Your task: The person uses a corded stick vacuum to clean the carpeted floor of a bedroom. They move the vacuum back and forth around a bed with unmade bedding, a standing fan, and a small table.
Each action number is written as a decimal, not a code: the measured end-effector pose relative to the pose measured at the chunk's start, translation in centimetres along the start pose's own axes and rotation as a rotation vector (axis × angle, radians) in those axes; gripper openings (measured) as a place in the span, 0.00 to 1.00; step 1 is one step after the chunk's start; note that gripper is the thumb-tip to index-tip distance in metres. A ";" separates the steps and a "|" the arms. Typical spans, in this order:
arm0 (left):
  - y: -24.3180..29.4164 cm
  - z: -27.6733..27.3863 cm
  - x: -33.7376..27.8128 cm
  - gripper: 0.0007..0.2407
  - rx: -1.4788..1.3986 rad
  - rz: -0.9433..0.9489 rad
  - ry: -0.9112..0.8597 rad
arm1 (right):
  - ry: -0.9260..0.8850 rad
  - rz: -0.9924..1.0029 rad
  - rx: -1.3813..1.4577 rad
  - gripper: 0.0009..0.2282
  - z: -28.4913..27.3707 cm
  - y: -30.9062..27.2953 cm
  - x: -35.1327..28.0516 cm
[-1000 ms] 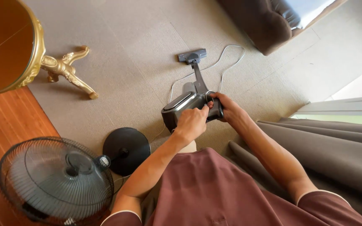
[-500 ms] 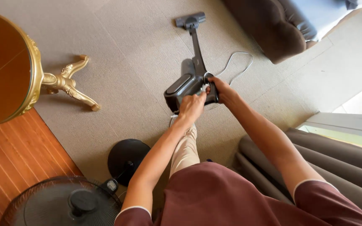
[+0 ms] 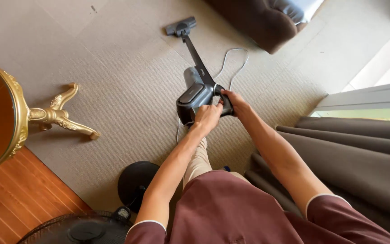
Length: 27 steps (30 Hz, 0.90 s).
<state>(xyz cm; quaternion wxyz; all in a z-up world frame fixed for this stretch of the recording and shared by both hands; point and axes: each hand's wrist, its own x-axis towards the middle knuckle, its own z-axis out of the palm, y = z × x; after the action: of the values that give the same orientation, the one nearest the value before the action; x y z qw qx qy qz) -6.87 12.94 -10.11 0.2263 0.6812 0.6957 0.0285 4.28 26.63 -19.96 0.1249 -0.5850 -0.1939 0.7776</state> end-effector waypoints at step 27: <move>14.0 -12.8 -12.1 0.08 0.003 0.082 -0.136 | 0.041 0.216 0.268 0.10 -6.4 2.1 -19.5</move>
<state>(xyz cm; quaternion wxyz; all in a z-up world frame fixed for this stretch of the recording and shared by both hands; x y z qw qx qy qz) 1.36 5.76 9.53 0.2707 0.7096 0.6504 -0.0094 15.99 17.56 -5.66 0.1212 -0.5962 -0.0219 0.7933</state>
